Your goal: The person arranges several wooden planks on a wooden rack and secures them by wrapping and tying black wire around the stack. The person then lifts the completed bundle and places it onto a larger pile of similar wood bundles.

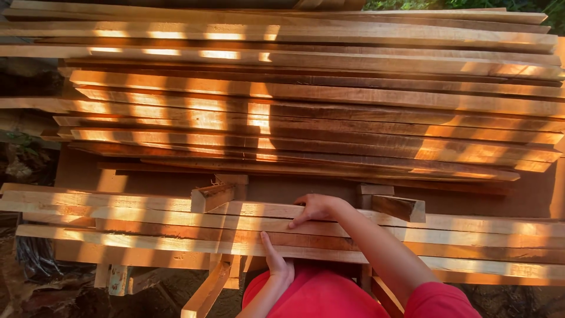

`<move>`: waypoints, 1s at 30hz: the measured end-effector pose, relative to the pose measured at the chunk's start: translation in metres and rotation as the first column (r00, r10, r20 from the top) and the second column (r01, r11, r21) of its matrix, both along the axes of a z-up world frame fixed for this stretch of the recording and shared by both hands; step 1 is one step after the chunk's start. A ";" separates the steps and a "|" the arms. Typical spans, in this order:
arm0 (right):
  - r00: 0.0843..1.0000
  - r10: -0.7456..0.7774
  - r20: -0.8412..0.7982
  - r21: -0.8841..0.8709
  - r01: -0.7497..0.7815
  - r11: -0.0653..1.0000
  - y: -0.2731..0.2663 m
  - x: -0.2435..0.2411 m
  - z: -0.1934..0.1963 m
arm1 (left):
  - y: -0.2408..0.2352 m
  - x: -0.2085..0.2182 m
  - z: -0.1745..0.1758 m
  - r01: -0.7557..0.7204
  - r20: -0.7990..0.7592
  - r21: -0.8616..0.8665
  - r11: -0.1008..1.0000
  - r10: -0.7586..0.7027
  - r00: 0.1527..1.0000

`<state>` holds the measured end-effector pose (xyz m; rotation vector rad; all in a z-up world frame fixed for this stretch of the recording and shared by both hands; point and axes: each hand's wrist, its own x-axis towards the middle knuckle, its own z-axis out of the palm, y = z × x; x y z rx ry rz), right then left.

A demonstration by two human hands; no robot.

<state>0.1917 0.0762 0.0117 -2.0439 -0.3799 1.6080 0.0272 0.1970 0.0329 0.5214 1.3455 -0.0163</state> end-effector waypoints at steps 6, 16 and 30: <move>0.958 0.095 0.270 -0.119 -0.065 0.991 -0.003 -0.007 0.017 | 0.013 -0.013 0.006 0.237 0.034 -0.099 0.967 -0.234 0.972; 0.602 -0.119 0.790 -0.029 0.230 0.973 -0.017 -0.105 -0.015 | 0.068 -0.048 -0.012 0.995 -0.072 0.097 -0.023 -0.997 -0.016; 0.776 0.217 0.592 -0.411 0.060 0.909 -0.037 -0.153 0.009 | 0.066 -0.015 -0.068 -0.069 -0.955 0.286 -0.956 -0.280 -0.095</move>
